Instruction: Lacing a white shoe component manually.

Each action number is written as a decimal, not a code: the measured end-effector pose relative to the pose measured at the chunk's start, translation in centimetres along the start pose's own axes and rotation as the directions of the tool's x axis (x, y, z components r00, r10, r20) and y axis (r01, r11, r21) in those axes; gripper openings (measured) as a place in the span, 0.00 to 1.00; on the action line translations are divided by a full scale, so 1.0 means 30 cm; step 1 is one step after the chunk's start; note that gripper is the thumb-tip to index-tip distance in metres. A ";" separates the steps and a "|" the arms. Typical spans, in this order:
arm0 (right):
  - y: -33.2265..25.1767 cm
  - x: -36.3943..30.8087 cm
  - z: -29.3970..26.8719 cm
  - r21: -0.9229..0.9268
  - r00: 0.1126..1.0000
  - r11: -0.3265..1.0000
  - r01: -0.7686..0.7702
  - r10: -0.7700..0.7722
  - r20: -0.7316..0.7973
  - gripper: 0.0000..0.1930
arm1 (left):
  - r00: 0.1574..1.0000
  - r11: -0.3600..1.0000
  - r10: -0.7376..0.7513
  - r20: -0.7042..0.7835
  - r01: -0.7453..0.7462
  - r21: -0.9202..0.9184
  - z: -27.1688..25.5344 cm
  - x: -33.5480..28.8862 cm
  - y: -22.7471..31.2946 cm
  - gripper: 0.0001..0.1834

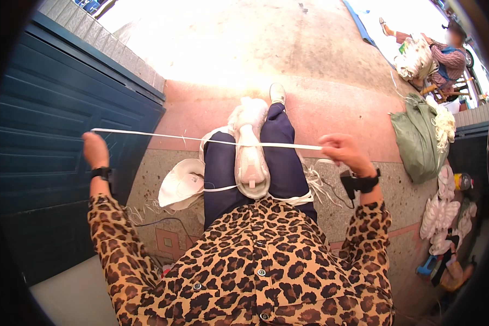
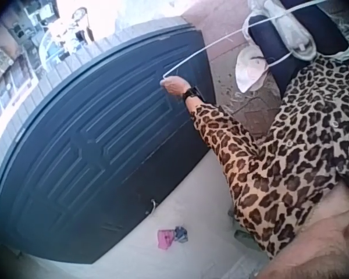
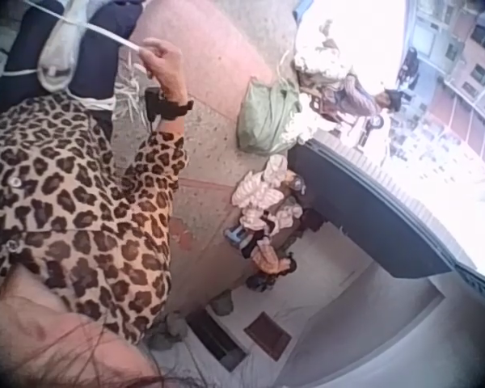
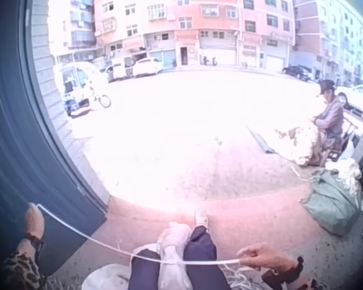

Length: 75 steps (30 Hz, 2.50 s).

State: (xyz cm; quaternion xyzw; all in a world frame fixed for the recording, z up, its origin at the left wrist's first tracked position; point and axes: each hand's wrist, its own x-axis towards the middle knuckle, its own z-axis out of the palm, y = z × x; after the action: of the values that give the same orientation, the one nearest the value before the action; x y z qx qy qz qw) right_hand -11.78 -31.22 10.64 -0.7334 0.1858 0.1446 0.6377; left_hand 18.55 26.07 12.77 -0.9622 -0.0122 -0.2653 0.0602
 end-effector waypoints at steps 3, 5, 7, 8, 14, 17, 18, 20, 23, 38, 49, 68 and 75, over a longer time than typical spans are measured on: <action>-0.005 -0.175 -0.176 0.331 0.985 0.940 0.080 -0.023 -0.174 0.12 | 0.902 0.919 -0.341 -0.263 0.379 0.110 -0.093 0.093 -0.379 0.16; 0.081 -0.278 -0.330 0.589 0.939 0.743 0.319 -0.165 -0.301 0.13 | 0.840 0.876 -0.437 -0.321 0.479 0.062 -0.170 0.127 -0.544 0.19; 0.106 -0.363 -0.431 0.704 0.878 0.541 0.460 -0.156 -0.453 0.12 | 0.735 0.750 -0.658 -0.165 0.617 -0.239 -0.234 0.145 -0.494 0.18; 0.073 -0.408 -0.470 0.765 0.870 0.443 0.468 -0.077 -0.488 0.12 | 0.706 0.642 -0.708 0.003 0.645 -0.413 -0.257 0.145 -0.469 0.18; -0.012 -0.666 -0.847 0.729 0.656 -0.207 0.652 -0.328 -0.680 0.11 | 0.637 -0.057 -0.682 0.359 0.443 -0.895 -0.173 0.214 -0.702 0.09; -0.116 -0.562 -0.706 0.455 0.510 0.229 0.860 -0.356 -0.784 0.12 | 0.710 -0.047 -0.464 0.530 0.578 -0.815 -0.134 0.217 -0.514 0.08; -0.165 -0.500 -0.586 0.079 0.313 0.557 0.827 -0.339 -0.887 0.14 | 0.768 0.076 -0.355 0.534 0.593 -0.802 -0.113 0.190 -0.290 0.10; -0.113 -0.274 -0.410 0.256 0.647 0.722 0.642 -0.332 -0.687 0.14 | 0.784 0.117 -0.076 0.617 0.621 -0.775 -0.155 0.045 0.044 0.08; -0.053 -0.021 -0.025 -0.004 0.906 0.967 0.256 -0.242 -0.348 0.10 | 0.623 0.193 0.239 0.745 0.721 -0.665 -0.139 -0.219 0.401 0.08; 0.163 0.342 0.459 -0.864 0.854 0.435 0.255 -0.520 -0.010 0.06 | 0.666 0.523 0.591 0.454 0.112 -0.845 -0.037 -0.674 0.889 0.09; 0.115 0.361 0.460 -0.904 0.734 0.064 0.423 -0.610 0.300 0.03 | 0.685 0.598 0.617 0.388 -0.087 -0.797 -0.026 -0.673 0.889 0.08; 0.102 0.327 0.461 -0.892 0.895 0.329 0.310 -0.417 0.157 0.10 | 0.684 0.604 0.633 0.361 -0.145 -0.783 -0.060 -0.658 0.920 0.09; 0.119 0.389 0.431 -0.866 0.911 0.308 0.393 -0.263 0.319 0.12 | 0.674 0.712 0.650 0.350 -0.379 -0.591 -0.153 -0.691 0.938 0.11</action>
State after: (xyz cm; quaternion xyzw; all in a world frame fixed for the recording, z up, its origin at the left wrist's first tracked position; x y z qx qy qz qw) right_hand -2.72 -19.86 0.38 -0.9728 -0.1165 0.1329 0.1500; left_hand -0.03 -2.26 2.99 -0.9409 0.3176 0.0490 -0.1067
